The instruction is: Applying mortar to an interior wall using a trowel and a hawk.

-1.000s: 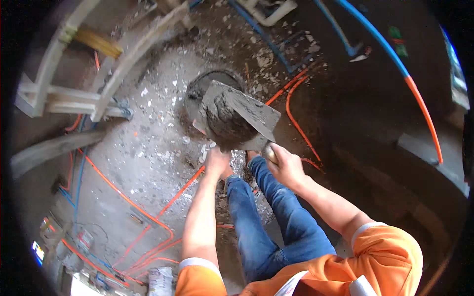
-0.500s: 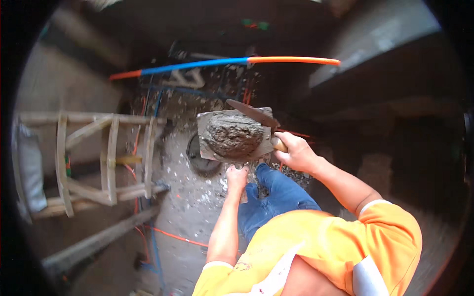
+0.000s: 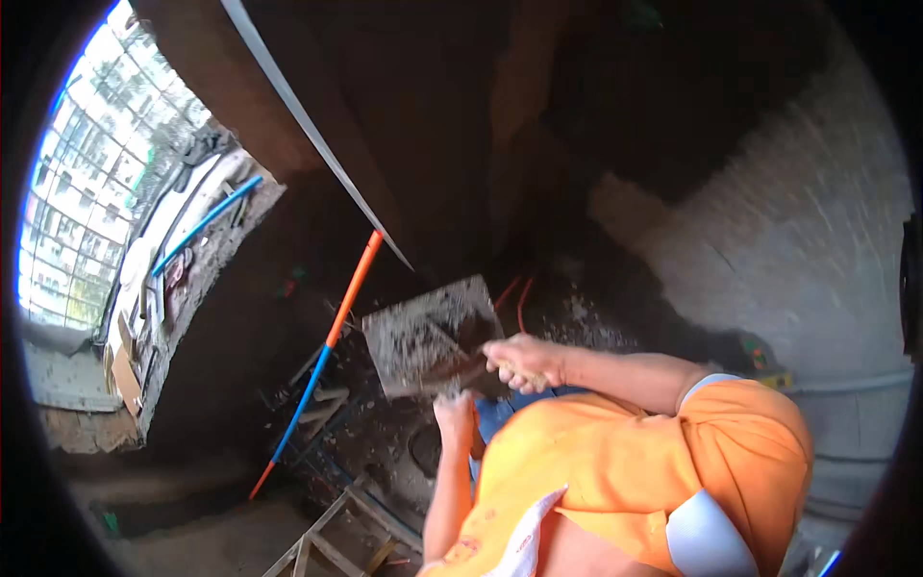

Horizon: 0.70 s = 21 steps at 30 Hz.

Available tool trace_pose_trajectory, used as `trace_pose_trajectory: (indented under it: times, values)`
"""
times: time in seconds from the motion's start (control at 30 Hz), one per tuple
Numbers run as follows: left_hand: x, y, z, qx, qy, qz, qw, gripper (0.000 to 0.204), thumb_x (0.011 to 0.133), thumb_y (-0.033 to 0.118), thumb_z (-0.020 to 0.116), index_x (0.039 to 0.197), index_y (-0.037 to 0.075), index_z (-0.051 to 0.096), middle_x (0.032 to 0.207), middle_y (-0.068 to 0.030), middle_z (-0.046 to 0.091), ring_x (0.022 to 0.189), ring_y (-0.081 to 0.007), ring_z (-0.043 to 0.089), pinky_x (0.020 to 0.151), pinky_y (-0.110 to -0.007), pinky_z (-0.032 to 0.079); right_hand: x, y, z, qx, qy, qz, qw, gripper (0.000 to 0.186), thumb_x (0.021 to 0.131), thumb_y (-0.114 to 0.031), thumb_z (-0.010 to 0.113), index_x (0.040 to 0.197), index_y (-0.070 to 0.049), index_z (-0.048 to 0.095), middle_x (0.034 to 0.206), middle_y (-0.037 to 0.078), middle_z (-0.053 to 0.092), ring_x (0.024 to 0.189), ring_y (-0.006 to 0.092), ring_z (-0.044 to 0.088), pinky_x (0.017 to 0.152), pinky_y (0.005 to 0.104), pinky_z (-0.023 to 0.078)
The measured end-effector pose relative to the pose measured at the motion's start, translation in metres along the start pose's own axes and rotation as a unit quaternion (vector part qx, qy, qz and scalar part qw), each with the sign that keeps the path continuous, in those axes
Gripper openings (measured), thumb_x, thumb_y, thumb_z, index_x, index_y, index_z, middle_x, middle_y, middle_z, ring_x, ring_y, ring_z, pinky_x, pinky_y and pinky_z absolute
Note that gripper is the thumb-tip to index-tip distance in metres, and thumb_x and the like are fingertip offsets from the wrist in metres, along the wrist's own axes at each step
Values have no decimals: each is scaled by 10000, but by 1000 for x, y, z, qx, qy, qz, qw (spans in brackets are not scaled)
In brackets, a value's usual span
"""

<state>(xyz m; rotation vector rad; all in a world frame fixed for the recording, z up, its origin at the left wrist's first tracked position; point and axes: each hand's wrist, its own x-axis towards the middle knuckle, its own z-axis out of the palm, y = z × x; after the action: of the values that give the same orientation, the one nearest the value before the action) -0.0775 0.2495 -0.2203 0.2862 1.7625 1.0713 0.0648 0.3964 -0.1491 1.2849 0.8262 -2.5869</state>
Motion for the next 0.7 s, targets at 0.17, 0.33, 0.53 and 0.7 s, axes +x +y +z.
trace_pose_trajectory:
  times: [0.17,0.33,0.53,0.7]
  values:
    - [11,49,7,78,-82,53,992,174,765,84,619,660,61,482,507,-1,468,375,-112,441,351,-271,360,-57,13,-21,193,-77,-172,963,382,934,-453,482,969,-73,495,609,-20,418,416,58,373,345,205,322]
    - [8,93,20,84,-146,36,985,159,800,69,617,749,65,466,551,2,472,404,-106,447,367,-266,370,-83,52,-37,289,-12,-241,926,416,916,-514,492,927,-97,497,588,-45,439,400,40,386,323,180,326]
    - [6,146,61,151,-191,124,962,151,793,75,632,742,52,492,537,-10,491,389,-125,463,364,-281,382,-65,63,-40,412,-127,-294,853,420,937,-490,473,935,-75,533,577,-30,452,387,53,390,311,188,312]
    - [14,157,87,201,-208,214,933,107,793,81,621,791,42,521,535,1,490,407,-98,469,363,-271,371,-37,32,-52,466,-365,-339,731,469,970,-470,412,996,-29,569,594,20,494,404,99,417,319,214,318]
